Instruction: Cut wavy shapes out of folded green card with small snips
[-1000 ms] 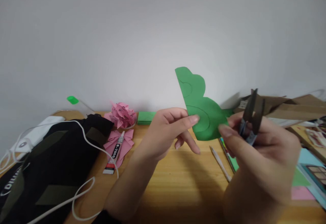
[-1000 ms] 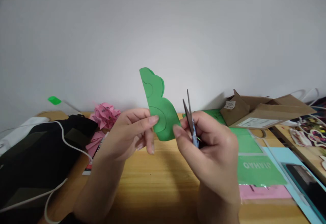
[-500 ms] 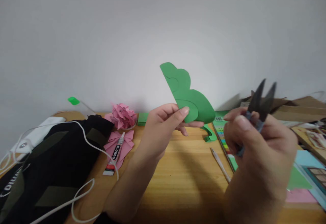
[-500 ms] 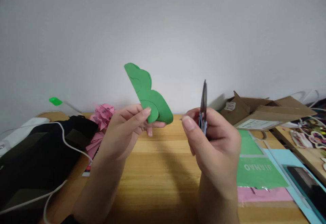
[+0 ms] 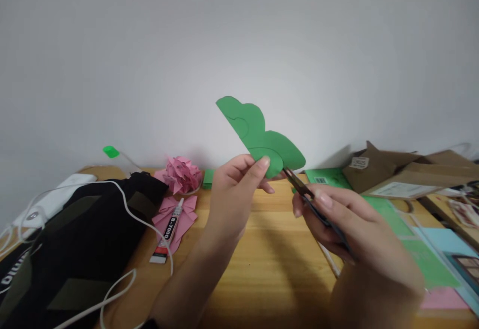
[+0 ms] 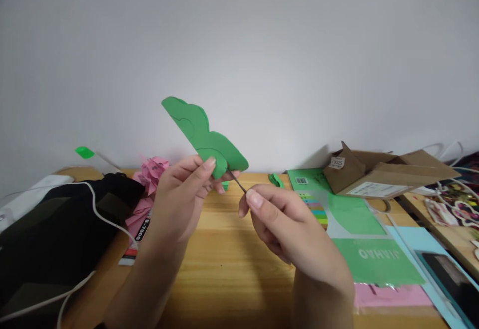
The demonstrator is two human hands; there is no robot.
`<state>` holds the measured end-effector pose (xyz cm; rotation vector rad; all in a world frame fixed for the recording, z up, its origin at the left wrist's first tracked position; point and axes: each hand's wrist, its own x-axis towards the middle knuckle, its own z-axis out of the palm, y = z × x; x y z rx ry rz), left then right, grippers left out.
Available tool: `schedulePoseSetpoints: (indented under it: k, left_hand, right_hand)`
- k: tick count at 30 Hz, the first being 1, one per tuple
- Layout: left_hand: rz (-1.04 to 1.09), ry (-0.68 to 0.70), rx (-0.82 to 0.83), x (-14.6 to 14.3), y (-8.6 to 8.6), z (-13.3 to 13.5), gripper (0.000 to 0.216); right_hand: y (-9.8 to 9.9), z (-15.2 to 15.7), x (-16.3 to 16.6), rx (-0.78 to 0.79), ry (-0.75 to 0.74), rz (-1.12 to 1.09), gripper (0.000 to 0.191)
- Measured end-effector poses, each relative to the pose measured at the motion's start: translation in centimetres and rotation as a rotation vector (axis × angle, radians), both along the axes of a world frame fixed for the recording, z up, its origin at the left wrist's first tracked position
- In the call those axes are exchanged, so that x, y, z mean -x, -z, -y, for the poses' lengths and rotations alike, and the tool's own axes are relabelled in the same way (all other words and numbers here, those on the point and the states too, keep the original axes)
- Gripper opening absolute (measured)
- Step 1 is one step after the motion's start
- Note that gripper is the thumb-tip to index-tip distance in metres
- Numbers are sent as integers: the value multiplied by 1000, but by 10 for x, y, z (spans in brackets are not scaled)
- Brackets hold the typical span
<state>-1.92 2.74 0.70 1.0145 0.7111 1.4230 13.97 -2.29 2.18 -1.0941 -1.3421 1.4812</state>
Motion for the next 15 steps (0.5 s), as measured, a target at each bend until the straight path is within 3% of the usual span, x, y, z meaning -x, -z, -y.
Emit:
schedulePoseSetpoints:
  k: [8, 15]
  left_hand:
    - [-42, -4, -33, -7, 4, 3, 27]
    - [-70, -32, -22, -6, 2, 4, 28]
  right_hand:
    - [2, -4, 12, 36, 82, -102, 45]
    - [4, -10, 15, 33, 65, -161, 46]
